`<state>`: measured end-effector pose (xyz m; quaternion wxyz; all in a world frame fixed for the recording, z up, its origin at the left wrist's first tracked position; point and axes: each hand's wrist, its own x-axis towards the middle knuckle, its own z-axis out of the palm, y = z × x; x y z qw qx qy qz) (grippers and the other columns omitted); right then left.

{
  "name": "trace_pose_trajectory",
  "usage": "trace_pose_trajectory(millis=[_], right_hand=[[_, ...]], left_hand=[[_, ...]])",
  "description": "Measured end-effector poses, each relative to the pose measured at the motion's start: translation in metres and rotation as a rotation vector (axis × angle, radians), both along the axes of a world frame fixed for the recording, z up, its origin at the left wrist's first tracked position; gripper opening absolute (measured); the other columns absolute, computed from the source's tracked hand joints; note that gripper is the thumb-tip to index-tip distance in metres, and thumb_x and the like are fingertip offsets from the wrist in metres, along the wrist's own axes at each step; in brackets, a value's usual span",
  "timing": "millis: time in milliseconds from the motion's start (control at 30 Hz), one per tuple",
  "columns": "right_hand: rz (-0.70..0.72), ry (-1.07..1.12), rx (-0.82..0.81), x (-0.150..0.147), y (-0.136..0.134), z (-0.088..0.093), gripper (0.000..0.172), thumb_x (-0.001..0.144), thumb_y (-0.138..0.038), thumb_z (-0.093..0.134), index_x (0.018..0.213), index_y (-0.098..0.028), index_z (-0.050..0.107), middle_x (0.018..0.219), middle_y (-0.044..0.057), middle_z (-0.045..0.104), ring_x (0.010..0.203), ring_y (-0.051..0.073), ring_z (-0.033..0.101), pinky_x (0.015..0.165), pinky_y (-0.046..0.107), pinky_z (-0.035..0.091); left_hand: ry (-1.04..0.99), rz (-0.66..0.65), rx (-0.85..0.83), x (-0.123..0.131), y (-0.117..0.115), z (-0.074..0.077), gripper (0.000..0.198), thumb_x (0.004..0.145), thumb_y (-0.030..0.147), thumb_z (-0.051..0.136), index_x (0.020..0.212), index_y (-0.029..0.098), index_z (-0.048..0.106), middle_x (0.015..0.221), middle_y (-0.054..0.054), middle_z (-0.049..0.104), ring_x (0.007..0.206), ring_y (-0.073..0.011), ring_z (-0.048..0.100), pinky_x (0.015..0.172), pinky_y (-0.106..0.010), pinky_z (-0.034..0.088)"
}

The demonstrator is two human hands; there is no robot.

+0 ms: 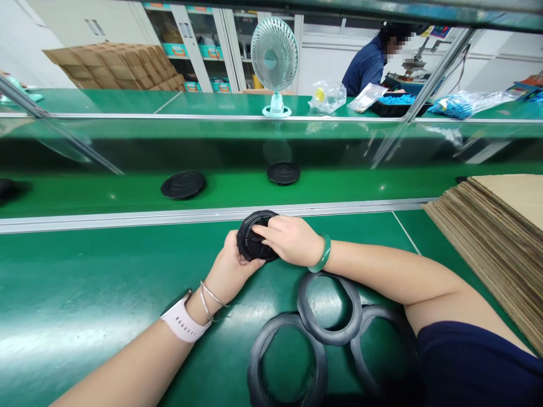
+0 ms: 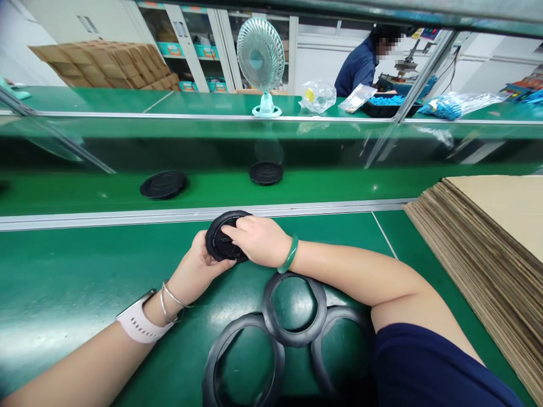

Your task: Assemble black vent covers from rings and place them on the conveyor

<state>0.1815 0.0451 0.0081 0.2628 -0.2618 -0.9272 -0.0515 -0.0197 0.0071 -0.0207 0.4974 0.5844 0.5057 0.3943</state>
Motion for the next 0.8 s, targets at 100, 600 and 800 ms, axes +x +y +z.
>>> trace_pose_trajectory(millis=[100, 600, 800], right_hand=[[-0.058, -0.131, -0.009, -0.005, -0.001, 0.005, 0.032, 0.101, -0.011, 0.06, 0.132, -0.002, 0.059, 0.094, 0.013, 0.057, 0.092, 0.029, 0.054, 0.081, 0.04, 0.054], [-0.152, 0.674, -0.761, 0.0, 0.026, -0.022, 0.016, 0.094, -0.01, 0.068, 0.109, -0.016, 0.067, 0.099, 0.005, 0.058, 0.097, 0.023, 0.058, 0.088, 0.037, 0.049], [-0.22, 0.72, -0.796, -0.007, 0.023, -0.024, 0.021, 0.084, -0.013, 0.076, 0.084, -0.019, 0.055, 0.086, -0.001, 0.056, 0.086, 0.021, 0.056, 0.079, 0.032, 0.045]], left_hand=[[-0.044, 0.003, -0.036, 0.001, 0.001, 0.001, 0.065, 0.065, 0.032, 0.083, 0.114, 0.021, 0.042, 0.111, -0.006, 0.064, 0.102, -0.0261, 0.069, 0.09, -0.043, 0.059], [0.008, 0.036, 0.012, 0.0, 0.003, -0.003, 0.077, 0.058, 0.032, 0.088, 0.119, 0.022, 0.042, 0.121, -0.01, 0.062, 0.115, -0.0317, 0.063, 0.101, -0.052, 0.053], [0.011, -0.059, 0.055, -0.003, 0.0, -0.002, 0.078, 0.071, 0.047, 0.084, 0.13, 0.021, 0.04, 0.132, -0.013, 0.058, 0.122, -0.0317, 0.06, 0.103, -0.051, 0.05]])
